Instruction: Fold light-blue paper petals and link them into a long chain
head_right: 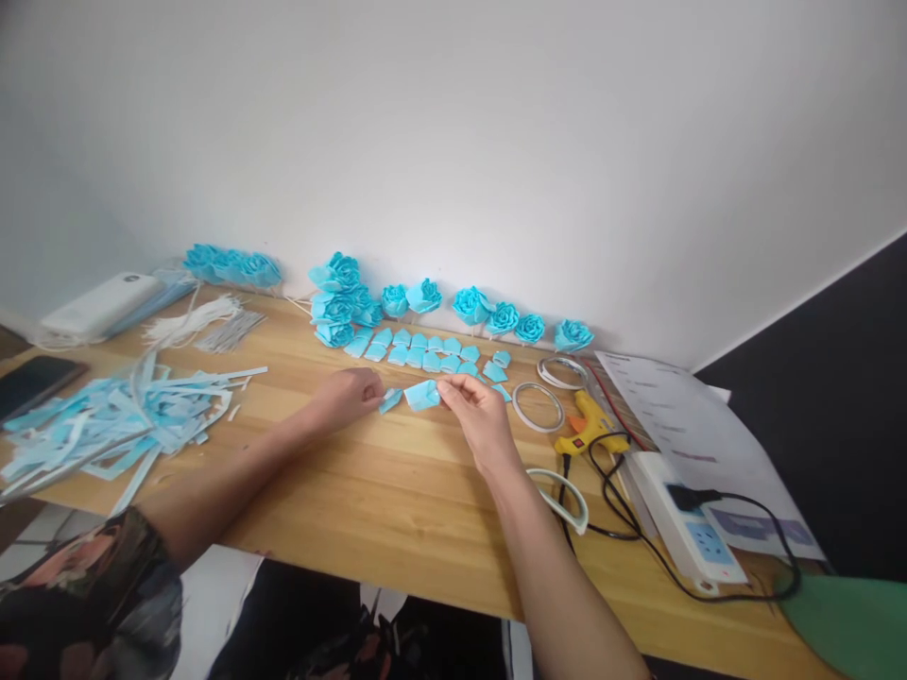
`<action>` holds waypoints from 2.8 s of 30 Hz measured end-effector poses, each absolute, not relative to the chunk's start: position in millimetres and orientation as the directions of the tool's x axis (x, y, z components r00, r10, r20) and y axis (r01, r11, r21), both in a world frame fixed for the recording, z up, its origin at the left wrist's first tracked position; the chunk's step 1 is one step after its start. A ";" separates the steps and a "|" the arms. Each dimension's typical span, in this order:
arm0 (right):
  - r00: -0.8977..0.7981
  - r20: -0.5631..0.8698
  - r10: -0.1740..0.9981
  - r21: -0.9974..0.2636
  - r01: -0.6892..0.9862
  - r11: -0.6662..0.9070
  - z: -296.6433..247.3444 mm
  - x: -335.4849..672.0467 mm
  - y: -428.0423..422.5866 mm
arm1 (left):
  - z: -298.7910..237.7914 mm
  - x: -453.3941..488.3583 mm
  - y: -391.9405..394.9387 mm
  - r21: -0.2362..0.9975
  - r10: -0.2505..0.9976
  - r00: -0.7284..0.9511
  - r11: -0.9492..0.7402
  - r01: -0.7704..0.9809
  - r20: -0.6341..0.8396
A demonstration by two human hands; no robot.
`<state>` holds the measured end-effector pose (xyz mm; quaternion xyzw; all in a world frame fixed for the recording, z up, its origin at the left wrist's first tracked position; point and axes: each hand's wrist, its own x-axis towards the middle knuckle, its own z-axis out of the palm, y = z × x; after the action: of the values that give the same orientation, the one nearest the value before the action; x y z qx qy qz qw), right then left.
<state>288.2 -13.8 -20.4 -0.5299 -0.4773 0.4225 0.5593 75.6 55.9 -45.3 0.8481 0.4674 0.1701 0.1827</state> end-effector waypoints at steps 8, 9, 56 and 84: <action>0.032 0.062 0.998 -0.982 0.182 0.056 -20.2 283.8 -18.3 | -35.3 72.9 49.5 0.951 0.894 0.446 -0.167 0.259 0.036; 0.018 0.062 0.998 -0.977 0.206 0.057 -20.6 282.9 -18.8 | -34.1 73.5 48.7 0.971 0.889 0.457 -0.130 0.202 0.024; -0.026 0.096 0.995 -0.909 0.405 0.099 -32.4 280.6 -19.3 | -25.7 79.7 28.5 0.975 0.765 0.644 -0.144 0.168 0.002; 0.063 0.131 0.989 -0.941 0.322 0.104 -27.8 278.5 -19.8 | -28.4 83.2 31.0 0.984 0.782 0.605 0.057 0.168 -0.149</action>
<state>278.5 -19.8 -27.8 -0.5637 -0.5818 0.3608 0.4623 83.2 31.0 -28.4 0.6413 0.3704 0.2452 0.6256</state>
